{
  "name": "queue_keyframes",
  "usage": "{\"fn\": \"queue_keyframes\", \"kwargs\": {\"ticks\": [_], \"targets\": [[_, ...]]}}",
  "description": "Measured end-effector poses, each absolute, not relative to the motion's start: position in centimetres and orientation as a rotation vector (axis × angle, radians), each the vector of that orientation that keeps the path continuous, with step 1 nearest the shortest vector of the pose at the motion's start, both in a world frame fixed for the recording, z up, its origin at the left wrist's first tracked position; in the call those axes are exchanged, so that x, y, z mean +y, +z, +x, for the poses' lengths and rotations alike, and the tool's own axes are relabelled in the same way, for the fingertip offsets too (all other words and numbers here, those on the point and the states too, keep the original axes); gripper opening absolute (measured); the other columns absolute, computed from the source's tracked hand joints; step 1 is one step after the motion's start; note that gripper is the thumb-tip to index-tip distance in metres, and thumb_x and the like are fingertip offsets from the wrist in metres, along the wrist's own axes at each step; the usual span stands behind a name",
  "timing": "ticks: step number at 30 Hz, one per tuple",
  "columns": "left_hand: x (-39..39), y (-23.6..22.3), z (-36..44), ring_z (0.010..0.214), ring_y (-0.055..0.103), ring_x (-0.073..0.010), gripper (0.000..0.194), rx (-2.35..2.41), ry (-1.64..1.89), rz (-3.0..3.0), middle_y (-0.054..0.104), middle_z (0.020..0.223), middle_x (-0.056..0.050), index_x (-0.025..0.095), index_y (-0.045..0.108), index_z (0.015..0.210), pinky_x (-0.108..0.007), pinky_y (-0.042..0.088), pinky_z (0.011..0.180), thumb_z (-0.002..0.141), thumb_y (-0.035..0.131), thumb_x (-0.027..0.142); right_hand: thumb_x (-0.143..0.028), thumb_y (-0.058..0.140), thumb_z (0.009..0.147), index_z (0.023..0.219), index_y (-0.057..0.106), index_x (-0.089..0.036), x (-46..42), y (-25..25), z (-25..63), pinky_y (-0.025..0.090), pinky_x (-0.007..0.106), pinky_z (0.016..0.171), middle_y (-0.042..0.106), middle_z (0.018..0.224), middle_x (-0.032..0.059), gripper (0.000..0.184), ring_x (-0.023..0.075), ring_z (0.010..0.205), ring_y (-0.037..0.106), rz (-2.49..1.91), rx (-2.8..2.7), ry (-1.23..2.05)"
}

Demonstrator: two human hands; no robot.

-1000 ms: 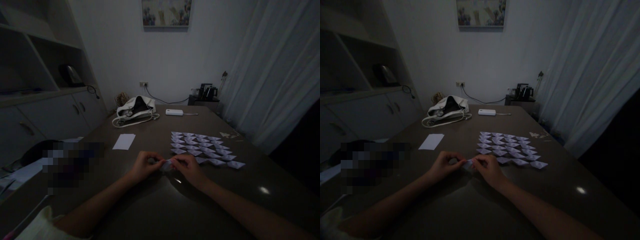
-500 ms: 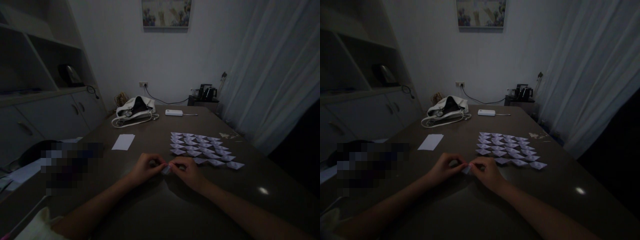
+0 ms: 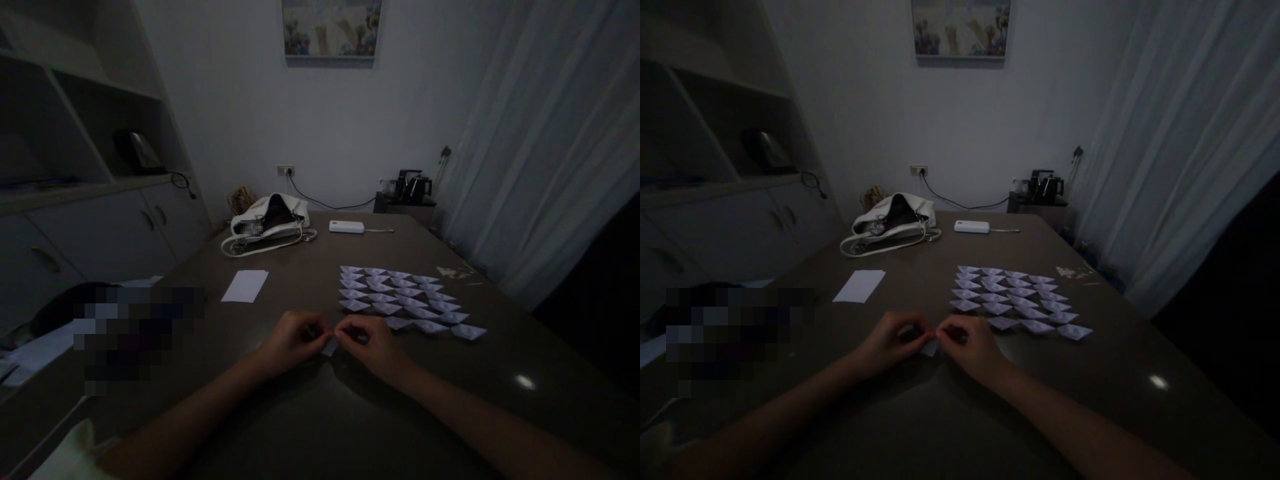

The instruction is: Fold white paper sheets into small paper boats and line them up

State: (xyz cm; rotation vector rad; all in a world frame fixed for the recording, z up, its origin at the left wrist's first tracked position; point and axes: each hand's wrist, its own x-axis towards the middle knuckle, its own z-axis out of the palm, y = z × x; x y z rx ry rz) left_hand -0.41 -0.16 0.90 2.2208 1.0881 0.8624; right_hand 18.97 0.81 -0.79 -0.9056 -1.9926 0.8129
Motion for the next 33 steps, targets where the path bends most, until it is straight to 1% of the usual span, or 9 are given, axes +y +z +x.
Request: {"fn": "queue_keyframes", "kwargs": {"ticks": [6,11,15,20,24,29,33], "targets": [[-0.18,1.38,-0.42,0.068,0.063,-0.0148,0.02,1.142,0.887,2.235,0.07,0.074,-0.004,0.013,0.067,0.081,-0.021,0.045,0.064,0.086,0.056,0.028,-0.022,0.055,0.082,0.074,0.062,-0.017,0.85,-0.61,19.07,0.044,0.022,0.056,0.061,0.065,0.0004,0.012,0.0131,0.061,0.057,-0.93,-1.886,0.8],[-0.41,1.45,-0.4,0.07,0.063,-0.0151,0.017,1.085,0.874,2.279,0.068,0.075,-0.004,0.014,0.066,0.08,-0.022,0.045,0.066,0.086,0.055,0.025,-0.02,0.058,0.08,0.077,0.066,-0.017,0.6,-0.16,19.06,0.041,0.022,0.054,0.062,0.065,0.0,0.009,0.0126,0.059,0.056,-0.95,-1.997,0.765],[-0.49,1.37,-0.44,0.071,0.062,-0.0149,0.017,1.067,0.837,2.296,0.068,0.077,-0.004,0.014,0.066,0.081,-0.022,0.045,0.066,0.087,0.054,0.025,-0.019,0.058,0.08,0.075,0.067,-0.017,0.4,0.1,18.98,0.04,0.022,0.054,0.064,0.065,0.001,0.01,0.0128,0.058,0.055,-0.937,-2.04,0.73],[-0.39,1.4,-0.43,0.071,0.062,-0.0149,0.017,1.113,0.849,2.291,0.068,0.077,-0.004,0.014,0.065,0.083,-0.022,0.044,0.065,0.087,0.053,0.025,-0.016,0.057,0.077,0.071,0.064,-0.017,0.55,-0.17,19.15,0.039,0.021,0.053,0.062,0.064,0.0001,0.009,0.012,0.057,0.054,-0.919,-1.952,0.681],[-0.11,1.18,-0.5,0.067,0.06,-0.0137,0.017,1.149,0.905,2.269,0.066,0.073,-0.003,0.014,0.064,0.079,-0.02,0.043,0.062,0.087,0.054,0.026,-0.014,0.056,0.074,0.069,0.06,-0.017,0.64,-0.2,19.26,0.037,0.021,0.051,0.058,0.062,-0.0012,0.007,0.0112,0.055,0.051,-0.935,-1.924,0.677],[-0.13,0.96,-0.56,0.069,0.06,-0.0139,0.013,1.129,0.853,2.306,0.066,0.074,-0.003,0.014,0.062,0.08,-0.021,0.044,0.063,0.085,0.055,0.022,-0.016,0.055,0.078,0.073,0.061,-0.017,0.47,-0.01,19.07,0.036,0.021,0.052,0.059,0.065,-0.0007,0.007,0.0116,0.058,0.051,-0.944,-2.01,0.716],[-0.25,1.07,-0.61,0.07,0.06,-0.0142,0.014,1.101,0.817,2.329,0.065,0.076,-0.003,0.014,0.062,0.08,-0.021,0.044,0.064,0.086,0.054,0.023,-0.016,0.055,0.079,0.073,0.061,-0.017,0.33,-0.09,19.0,0.037,0.021,0.054,0.059,0.066,-0.0004,0.008,0.0121,0.06,0.053,-0.908,-2.052,0.696]]}}
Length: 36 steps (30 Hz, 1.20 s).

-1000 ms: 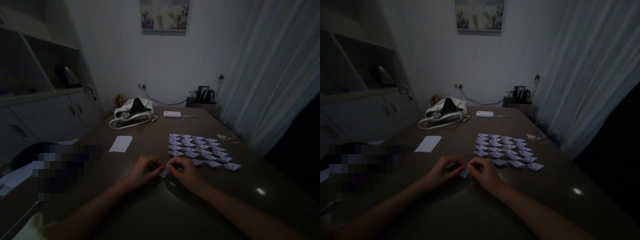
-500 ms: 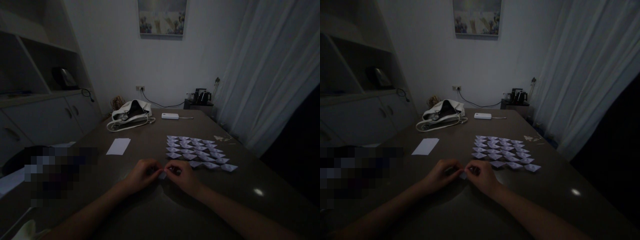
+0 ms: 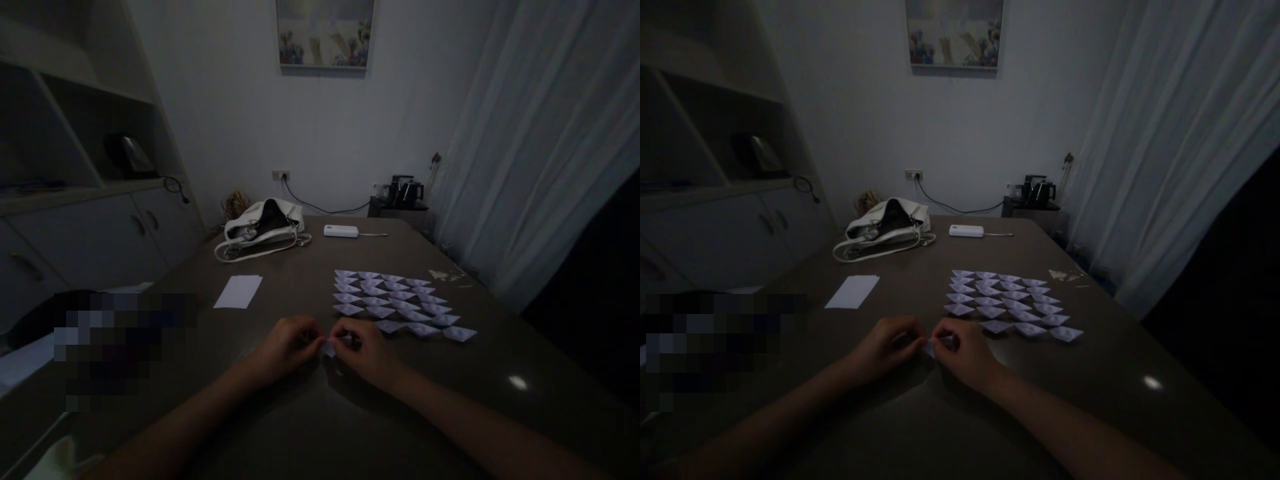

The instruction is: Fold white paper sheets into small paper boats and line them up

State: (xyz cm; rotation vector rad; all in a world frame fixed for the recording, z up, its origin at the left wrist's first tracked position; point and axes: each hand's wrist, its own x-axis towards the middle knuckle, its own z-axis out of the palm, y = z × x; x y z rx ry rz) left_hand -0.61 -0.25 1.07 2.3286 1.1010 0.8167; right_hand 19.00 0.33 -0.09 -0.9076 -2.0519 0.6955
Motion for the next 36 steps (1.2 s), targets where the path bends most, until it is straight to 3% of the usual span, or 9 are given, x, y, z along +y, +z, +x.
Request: {"fn": "queue_keyframes", "kwargs": {"ticks": [36], "targets": [[-0.56,1.37,-0.62,0.067,0.059,-0.0135,0.019,1.033,0.784,2.431,0.064,0.074,-0.004,0.014,0.065,0.082,-0.021,0.042,0.062,0.089,0.049,0.022,-0.017,0.055,0.084,0.072,0.062,-0.016,0.31,0.01,19.12,0.04,0.023,0.06,0.062,0.068,0.0009,0.013,0.0133,0.064,0.057,-0.842,-2.091,0.637]]}}
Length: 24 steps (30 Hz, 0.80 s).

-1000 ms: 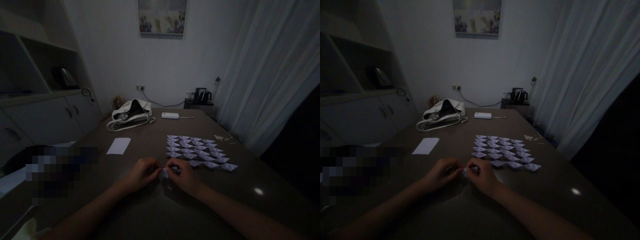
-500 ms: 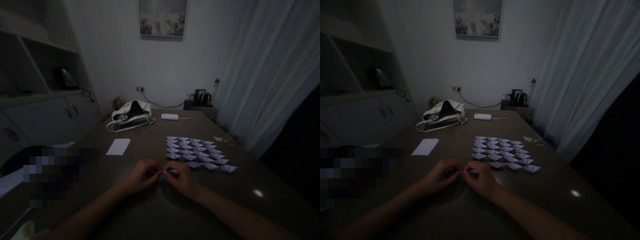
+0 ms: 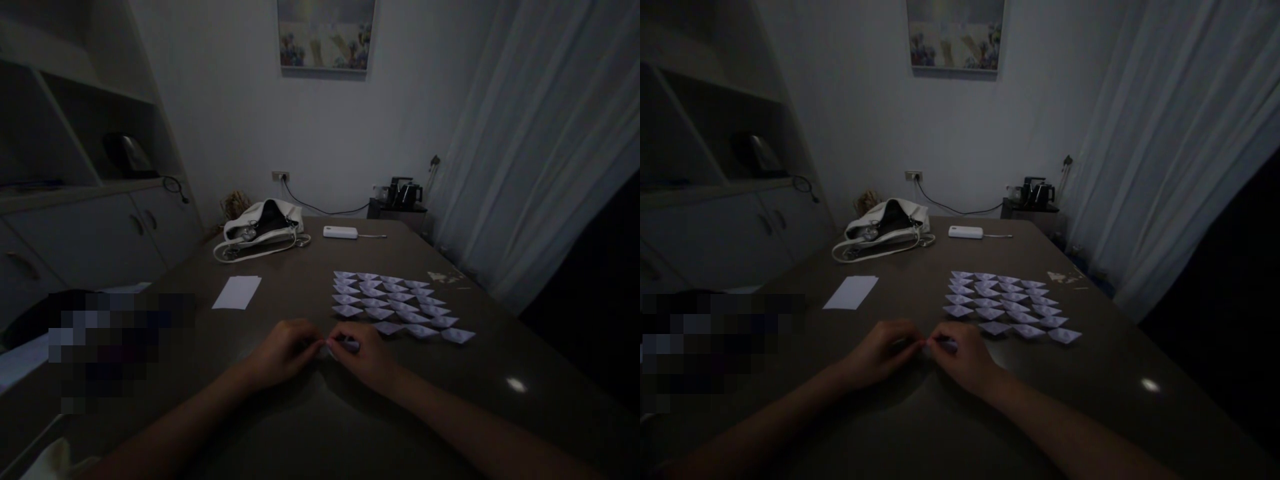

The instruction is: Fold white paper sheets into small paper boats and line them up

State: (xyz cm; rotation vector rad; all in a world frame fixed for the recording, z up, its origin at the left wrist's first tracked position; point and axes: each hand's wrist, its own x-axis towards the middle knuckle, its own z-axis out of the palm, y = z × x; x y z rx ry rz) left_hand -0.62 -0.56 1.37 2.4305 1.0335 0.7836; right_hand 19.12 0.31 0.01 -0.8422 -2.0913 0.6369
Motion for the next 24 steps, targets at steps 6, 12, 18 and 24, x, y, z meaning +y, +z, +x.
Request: {"fn": "queue_keyframes", "kwargs": {"ticks": [6,12,18,24], "targets": [[-0.49,1.82,-0.64,0.067,0.059,-0.0137,0.023,1.072,0.809,2.37,0.064,0.073,-0.004,0.013,0.064,0.08,-0.022,0.043,0.062,0.091,0.047,0.025,-0.021,0.054,0.087,0.075,0.063,-0.017,0.16,0.16,19.08,0.042,0.024,0.061,0.064,0.069,0.0011,0.016,0.0141,0.066,0.059,-0.85,-2.044,0.645],[-0.45,2.18,-0.96,0.066,0.06,-0.0145,0.026,1.15,0.926,2.334,0.065,0.071,-0.004,0.012,0.064,0.078,-0.023,0.043,0.063,0.091,0.047,0.026,-0.029,0.051,0.09,0.077,0.063,-0.017,0.48,-0.07,19.23,0.04,0.023,0.056,0.062,0.068,0.0014,0.022,0.0145,0.064,0.057,-0.913,-1.928,0.708],[-0.22,1.77,-1.37,0.066,0.059,-0.0142,0.022,1.161,0.981,2.305,0.064,0.069,-0.002,0.013,0.063,0.074,-0.022,0.043,0.063,0.087,0.05,0.025,-0.03,0.053,0.089,0.072,0.063,-0.017,0.81,-0.5,19.32,0.039,0.022,0.053,0.06,0.062,0.001,0.024,0.0139,0.058,0.055,-0.937,-1.921,0.672],[-0.21,1.41,-0.97,0.07,0.061,-0.0143,0.021,1.071,0.906,2.273,0.067,0.074,-0.003,0.014,0.067,0.081,-0.022,0.045,0.066,0.088,0.055,0.029,-0.03,0.056,0.087,0.067,0.064,-0.017,0.32,-0.48,19.29,0.039,0.024,0.056,0.062,0.062,0.0018,0.025,0.0145,0.059,0.056,-0.87,-2.044,0.556]]}}
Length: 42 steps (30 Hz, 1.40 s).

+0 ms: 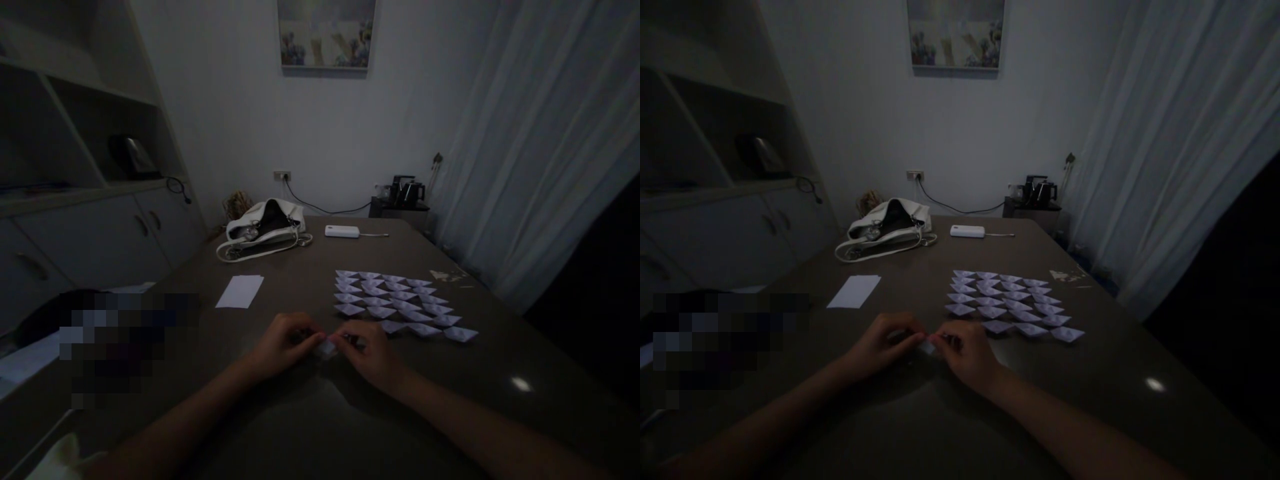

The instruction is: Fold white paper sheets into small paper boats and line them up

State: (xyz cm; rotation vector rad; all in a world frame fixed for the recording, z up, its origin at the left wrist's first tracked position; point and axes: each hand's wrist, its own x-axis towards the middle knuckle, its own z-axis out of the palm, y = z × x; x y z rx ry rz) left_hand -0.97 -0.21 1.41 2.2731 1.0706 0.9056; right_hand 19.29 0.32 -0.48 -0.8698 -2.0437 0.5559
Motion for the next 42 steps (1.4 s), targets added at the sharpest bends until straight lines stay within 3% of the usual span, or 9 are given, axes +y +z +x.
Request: {"fn": "queue_keyframes", "kwargs": {"ticks": [7,11,21,42], "targets": [[-0.1,1.2,-0.9,0.065,0.058,-0.0129,0.022,1.053,0.921,2.35,0.065,0.071,-0.003,0.014,0.066,0.075,-0.021,0.042,0.062,0.089,0.055,0.026,-0.03,0.054,0.088,0.066,0.062,-0.017,0.1,-0.2,19.1,0.034,0.022,0.051,0.058,0.058,-0.0001,0.027,0.0125,0.055,0.052,-0.914,-2.043,0.616],[-0.2,1.4,-0.8,0.065,0.058,-0.0133,0.022,1.098,0.949,2.349,0.065,0.071,-0.003,0.014,0.065,0.075,-0.021,0.042,0.062,0.089,0.054,0.027,-0.034,0.048,0.092,0.061,0.058,-0.017,0.3,-0.1,19.3,0.034,0.022,0.051,0.053,0.055,-0.0013,0.036,0.0113,0.053,0.049,-0.938,-2.0,0.701],[0.6,0.8,-1.3,0.057,0.052,-0.0107,0.032,1.247,0.878,2.315,0.06,0.062,0.001,0.013,0.062,0.069,-0.019,0.037,0.055,0.092,0.047,0.029,-0.029,0.047,0.091,0.059,0.058,-0.017,0.8,-0.6,19.4,0.038,0.024,0.054,0.057,0.056,0.0006,0.036,0.0136,0.055,0.053,-0.946,-1.934,0.696],[0.1,1.5,-1.2,0.055,0.046,-0.0098,0.037,1.201,0.935,2.247,0.049,0.057,0.003,0.013,0.053,0.063,-0.02,0.034,0.054,0.092,0.044,0.033,-0.038,0.046,0.093,0.058,0.057,-0.017,0.7,-0.1,19.4,0.038,0.025,0.053,0.058,0.055,0.0023,0.042,0.0151,0.054,0.054,-0.911,-1.869,0.681]]}}
